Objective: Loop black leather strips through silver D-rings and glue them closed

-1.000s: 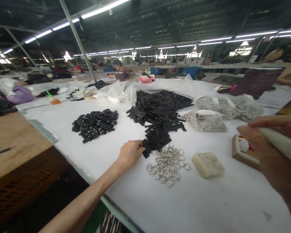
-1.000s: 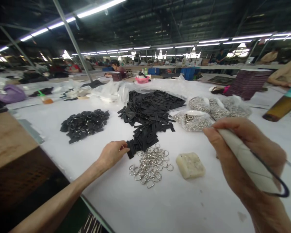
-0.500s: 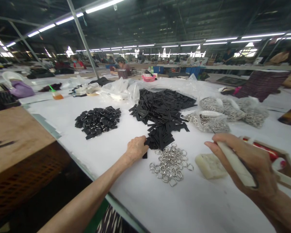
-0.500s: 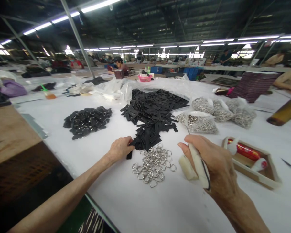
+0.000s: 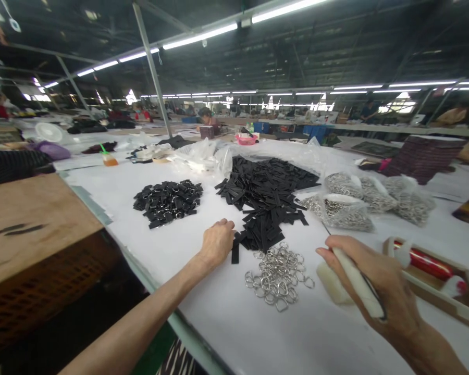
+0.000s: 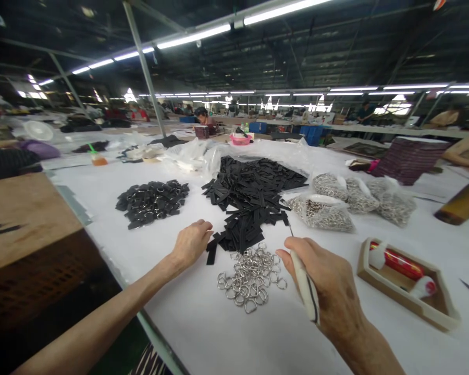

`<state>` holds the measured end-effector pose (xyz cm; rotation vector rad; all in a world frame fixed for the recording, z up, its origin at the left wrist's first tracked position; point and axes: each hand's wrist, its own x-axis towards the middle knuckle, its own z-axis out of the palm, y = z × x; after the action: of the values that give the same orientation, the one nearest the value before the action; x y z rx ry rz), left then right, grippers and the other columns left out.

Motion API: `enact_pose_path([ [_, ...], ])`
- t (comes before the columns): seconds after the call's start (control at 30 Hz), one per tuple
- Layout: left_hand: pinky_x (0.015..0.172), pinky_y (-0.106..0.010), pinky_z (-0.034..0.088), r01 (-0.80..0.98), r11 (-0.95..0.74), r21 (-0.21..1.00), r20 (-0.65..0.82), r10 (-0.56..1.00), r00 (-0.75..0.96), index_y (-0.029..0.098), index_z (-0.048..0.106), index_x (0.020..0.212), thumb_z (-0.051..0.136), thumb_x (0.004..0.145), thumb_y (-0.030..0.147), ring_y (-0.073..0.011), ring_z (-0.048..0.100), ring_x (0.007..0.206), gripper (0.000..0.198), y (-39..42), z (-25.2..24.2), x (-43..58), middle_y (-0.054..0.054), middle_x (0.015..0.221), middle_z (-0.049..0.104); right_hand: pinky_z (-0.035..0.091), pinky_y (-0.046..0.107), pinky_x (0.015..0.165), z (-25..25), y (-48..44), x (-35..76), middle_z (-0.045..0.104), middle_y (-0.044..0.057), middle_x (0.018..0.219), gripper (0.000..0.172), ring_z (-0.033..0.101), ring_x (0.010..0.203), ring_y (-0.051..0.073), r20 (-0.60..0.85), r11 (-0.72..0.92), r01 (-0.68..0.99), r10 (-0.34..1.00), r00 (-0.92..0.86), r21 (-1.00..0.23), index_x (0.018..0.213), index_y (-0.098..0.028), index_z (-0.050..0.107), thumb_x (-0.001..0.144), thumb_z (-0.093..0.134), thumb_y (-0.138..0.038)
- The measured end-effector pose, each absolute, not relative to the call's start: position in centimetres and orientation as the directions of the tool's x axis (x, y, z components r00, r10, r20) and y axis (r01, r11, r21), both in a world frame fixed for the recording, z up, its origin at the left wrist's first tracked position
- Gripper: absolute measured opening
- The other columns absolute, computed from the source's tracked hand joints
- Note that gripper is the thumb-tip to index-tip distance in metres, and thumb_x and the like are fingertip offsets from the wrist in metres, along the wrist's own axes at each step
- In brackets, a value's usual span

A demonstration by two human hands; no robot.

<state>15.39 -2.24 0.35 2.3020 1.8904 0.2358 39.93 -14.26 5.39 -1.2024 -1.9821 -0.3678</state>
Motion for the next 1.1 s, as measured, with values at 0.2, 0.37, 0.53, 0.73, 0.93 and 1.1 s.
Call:
enact_pose_path([
  [0.2,0.086,-0.041,0.041,0.888,-0.173,0.425,-0.059,0.974,0.218,0.015,0.062,0.083,0.054,0.082,0.029,-0.0214,0.057,0.094,0.017,-1.6,-0.4,16.1,-0.008,0.094,0.063,0.041,0.024,0.053,4.8,-14.3,39.3,0.062,0.004,0.073,0.009,0.059,0.057,0.014,0.707,0.517,0.844,0.649,-0.28,-0.14,0.089,-0.019,0.054,0.087,0.048,-0.025],
  [0.37,0.075,-0.034,0.048,0.694,-0.091,0.714,-0.128,0.958,0.257,0.016,0.057,0.067,0.049,0.08,0.023,-0.0197,0.061,0.082,0.017,-0.7,0.5,14.7,-0.006,0.074,0.064,0.043,0.022,0.044,6.0,-14.5,41.5,0.062,0.003,0.064,0.016,0.057,0.048,0.013,0.755,0.42,0.859,0.653,-0.062,-0.293,0.093,-0.017,0.056,0.086,0.049,-0.029],
  [0.53,0.055,-0.027,0.052,0.337,0.054,0.94,-0.212,0.867,0.452,0.015,0.053,0.086,0.052,0.075,0.029,-0.018,0.065,0.071,0.018,-1.9,1.5,15.8,-0.009,0.082,0.067,0.039,0.021,0.035,8.7,-14.3,46.5,0.058,0.002,0.061,0.011,0.049,0.042,0.011,0.674,0.155,0.738,0.56,0.482,-0.657,0.084,-0.02,0.058,0.078,0.06,-0.029],
  [0.73,0.051,-0.024,0.053,-0.001,0.307,0.952,-0.248,0.771,0.586,0.016,0.05,0.086,0.059,0.071,0.018,-0.0175,0.066,0.067,0.018,-3.9,2.0,20.7,-0.007,0.077,0.068,0.039,0.023,0.036,9.1,-14.6,48.0,0.058,0.001,0.061,0.014,0.048,0.043,0.012,0.61,0.138,0.64,0.504,0.612,-0.756,0.074,-0.022,0.055,0.074,0.063,-0.034],
  [0.93,0.05,-0.025,0.054,-0.113,0.41,0.905,-0.282,0.778,0.562,0.015,0.051,0.077,0.058,0.075,0.013,-0.0177,0.067,0.065,0.007,-4.5,2.4,24.2,-0.007,0.074,0.068,0.041,0.022,0.048,4.8,-15.0,42.5,0.055,-0.002,0.06,0.01,0.051,0.053,0.012,0.502,0.201,0.69,0.823,0.266,-0.695,0.079,-0.02,0.051,0.081,0.056,-0.029],
  [1.1,0.049,-0.024,0.054,-0.219,0.354,0.909,-0.22,0.856,0.468,0.015,0.051,0.073,0.057,0.075,0.011,-0.0167,0.066,0.063,0.008,-3.6,1.1,25.0,-0.005,0.069,0.067,0.033,0.021,0.047,0.5,-15.1,39.6,0.05,-0.004,0.059,0.005,0.044,0.052,0.011,0.299,0.139,0.781,0.952,0.064,-0.608,0.078,-0.021,0.051,0.082,0.053,-0.024],
])
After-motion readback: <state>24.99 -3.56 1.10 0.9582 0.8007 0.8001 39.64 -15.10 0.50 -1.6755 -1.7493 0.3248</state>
